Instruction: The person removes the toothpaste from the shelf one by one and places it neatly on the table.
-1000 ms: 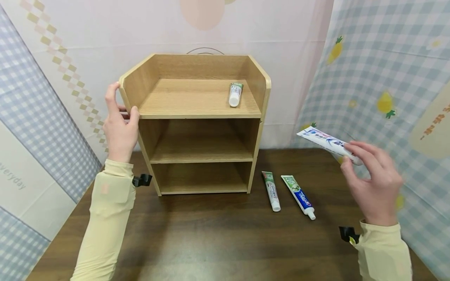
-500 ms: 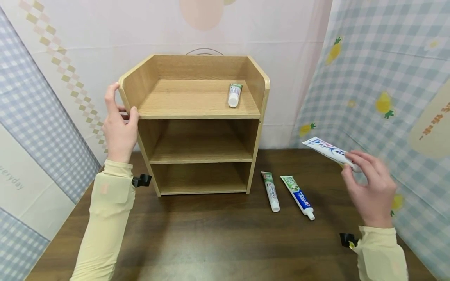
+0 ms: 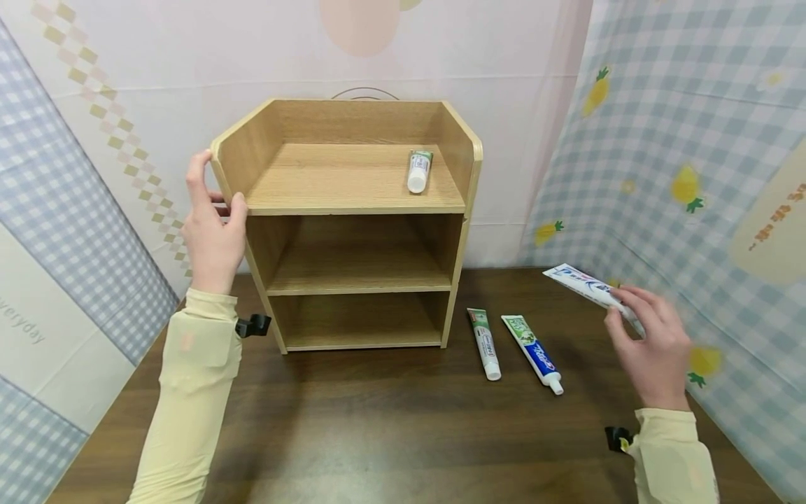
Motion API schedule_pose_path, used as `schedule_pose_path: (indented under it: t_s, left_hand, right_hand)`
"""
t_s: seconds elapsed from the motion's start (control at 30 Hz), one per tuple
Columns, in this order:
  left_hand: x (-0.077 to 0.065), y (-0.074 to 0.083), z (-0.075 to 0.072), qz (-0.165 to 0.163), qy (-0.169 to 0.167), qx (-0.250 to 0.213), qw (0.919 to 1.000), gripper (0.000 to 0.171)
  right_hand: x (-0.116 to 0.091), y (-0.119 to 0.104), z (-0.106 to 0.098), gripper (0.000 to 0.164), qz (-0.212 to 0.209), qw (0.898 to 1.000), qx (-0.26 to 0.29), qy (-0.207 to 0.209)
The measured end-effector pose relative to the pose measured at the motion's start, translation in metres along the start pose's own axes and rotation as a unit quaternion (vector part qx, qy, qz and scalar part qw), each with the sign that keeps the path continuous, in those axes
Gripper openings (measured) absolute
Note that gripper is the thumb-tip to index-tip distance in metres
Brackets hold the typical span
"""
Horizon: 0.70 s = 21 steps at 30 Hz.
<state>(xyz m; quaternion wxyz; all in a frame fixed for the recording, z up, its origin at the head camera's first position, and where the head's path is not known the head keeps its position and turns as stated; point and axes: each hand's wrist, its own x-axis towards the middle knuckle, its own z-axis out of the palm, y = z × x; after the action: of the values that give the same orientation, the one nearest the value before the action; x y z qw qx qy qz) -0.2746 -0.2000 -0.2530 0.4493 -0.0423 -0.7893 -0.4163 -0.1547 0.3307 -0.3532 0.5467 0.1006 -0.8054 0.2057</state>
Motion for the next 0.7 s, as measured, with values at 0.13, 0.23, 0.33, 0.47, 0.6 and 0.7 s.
schedule_pose_path:
  t_s: [0.13, 0.23, 0.33, 0.47, 0.6, 0.7]
  left_hand:
    - [0.0, 0.001, 0.0, 0.002, 0.0, 0.003, 1.0, 0.054]
    - [0.0, 0.0, -0.001, 0.002, -0.001, 0.003, 1.0, 0.054]
    - [0.0, -0.001, -0.002, 0.0, -0.003, 0.002, 1.0, 0.055]
    - [0.0, -0.001, -0.003, -0.002, -0.006, 0.002, 1.0, 0.055]
    - [0.0, 0.0, -0.004, 0.0, -0.005, 0.002, 1.0, 0.055]
    - [0.001, 0.0, -0.003, 0.004, -0.002, 0.002, 1.0, 0.055]
  right_hand:
    - [-0.007, 0.006, 0.002, 0.027, 0.001, 1.0, 0.01, -0.006]
    - [-0.011, 0.008, 0.003, 0.027, 0.005, 1.0, 0.017, -0.012]
    - [-0.013, 0.009, 0.003, 0.026, 0.013, 0.999, 0.012, -0.027]
    - [-0.016, 0.011, 0.003, 0.026, 0.025, 0.998, 0.003, -0.053]
    - [-0.021, 0.017, 0.004, 0.027, 0.033, 0.997, -0.001, -0.066]
    - [-0.027, 0.022, 0.005, 0.027, 0.041, 0.997, 0.0, -0.062]
